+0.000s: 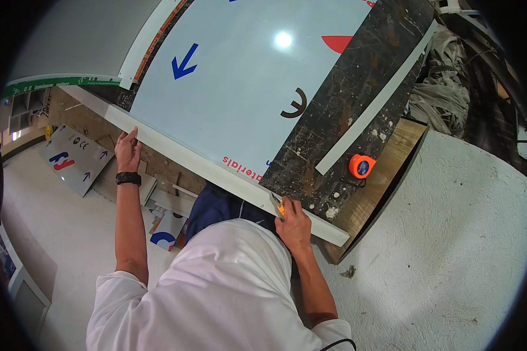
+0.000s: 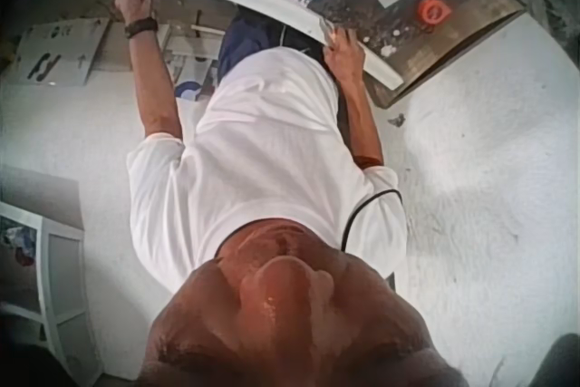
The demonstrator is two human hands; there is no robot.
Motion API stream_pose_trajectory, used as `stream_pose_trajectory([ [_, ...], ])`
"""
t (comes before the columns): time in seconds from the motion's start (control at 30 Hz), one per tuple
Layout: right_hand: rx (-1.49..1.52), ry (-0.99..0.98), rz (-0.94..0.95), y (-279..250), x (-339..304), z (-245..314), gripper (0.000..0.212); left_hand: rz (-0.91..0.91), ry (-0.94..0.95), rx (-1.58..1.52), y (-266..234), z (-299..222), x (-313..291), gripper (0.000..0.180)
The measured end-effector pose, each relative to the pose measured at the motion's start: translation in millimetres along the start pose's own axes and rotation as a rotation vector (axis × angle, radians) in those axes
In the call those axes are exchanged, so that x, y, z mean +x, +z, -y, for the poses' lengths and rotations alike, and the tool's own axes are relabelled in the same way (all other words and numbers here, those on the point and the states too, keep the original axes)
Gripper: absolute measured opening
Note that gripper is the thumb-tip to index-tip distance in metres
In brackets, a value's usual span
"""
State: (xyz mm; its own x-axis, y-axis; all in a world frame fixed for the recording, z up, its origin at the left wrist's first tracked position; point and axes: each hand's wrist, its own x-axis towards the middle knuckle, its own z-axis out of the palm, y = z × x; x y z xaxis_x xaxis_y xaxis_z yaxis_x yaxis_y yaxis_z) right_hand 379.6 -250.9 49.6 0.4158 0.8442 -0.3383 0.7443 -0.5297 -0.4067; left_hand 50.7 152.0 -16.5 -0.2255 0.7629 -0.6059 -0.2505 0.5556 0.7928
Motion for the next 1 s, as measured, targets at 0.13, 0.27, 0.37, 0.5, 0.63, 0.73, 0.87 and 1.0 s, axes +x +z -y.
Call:
stream_pose_trajectory([
  [0.13, 0.011, 0.008, 0.008, 2, -2, -1, 0.059, 0.032, -0.012, 0.002, -8, 3, 8, 0.035],
  [0.27, 0.007, 0.005, 0.002, -2, 1, 1, 0.059, 0.039, 0.002, 0.003, -11, 7, 11, 0.037],
  [0.37, 0.001, 0.012, 0.007, -2, 2, 1, 0.059, 0.046, 0.009, 0.000, -12, 9, 13, 0.037],
  [0.5, -0.012, 0.037, 0.028, -2, 2, 1, 0.060, 0.059, 0.015, -0.013, -14, 12, 15, 0.039],
  [0.63, 0.009, 0.030, 0.022, -2, 3, 1, 0.060, 0.061, 0.020, 0.008, -18, 11, 17, 0.041],
  [0.73, 0.016, 0.031, 0.017, -2, 3, 0, 0.060, 0.048, 0.021, 0.015, -9, 9, 10, 0.036],
  [0.87, 0.022, 0.032, 0.011, -2, 3, 1, 0.059, 0.031, 0.024, 0.022, -4, 8, 6, 0.030],
  [1.0, 0.022, 0.031, 0.008, -2, 4, 2, 0.059, 0.018, 0.033, 0.023, -6, 9, 7, 0.028],
])
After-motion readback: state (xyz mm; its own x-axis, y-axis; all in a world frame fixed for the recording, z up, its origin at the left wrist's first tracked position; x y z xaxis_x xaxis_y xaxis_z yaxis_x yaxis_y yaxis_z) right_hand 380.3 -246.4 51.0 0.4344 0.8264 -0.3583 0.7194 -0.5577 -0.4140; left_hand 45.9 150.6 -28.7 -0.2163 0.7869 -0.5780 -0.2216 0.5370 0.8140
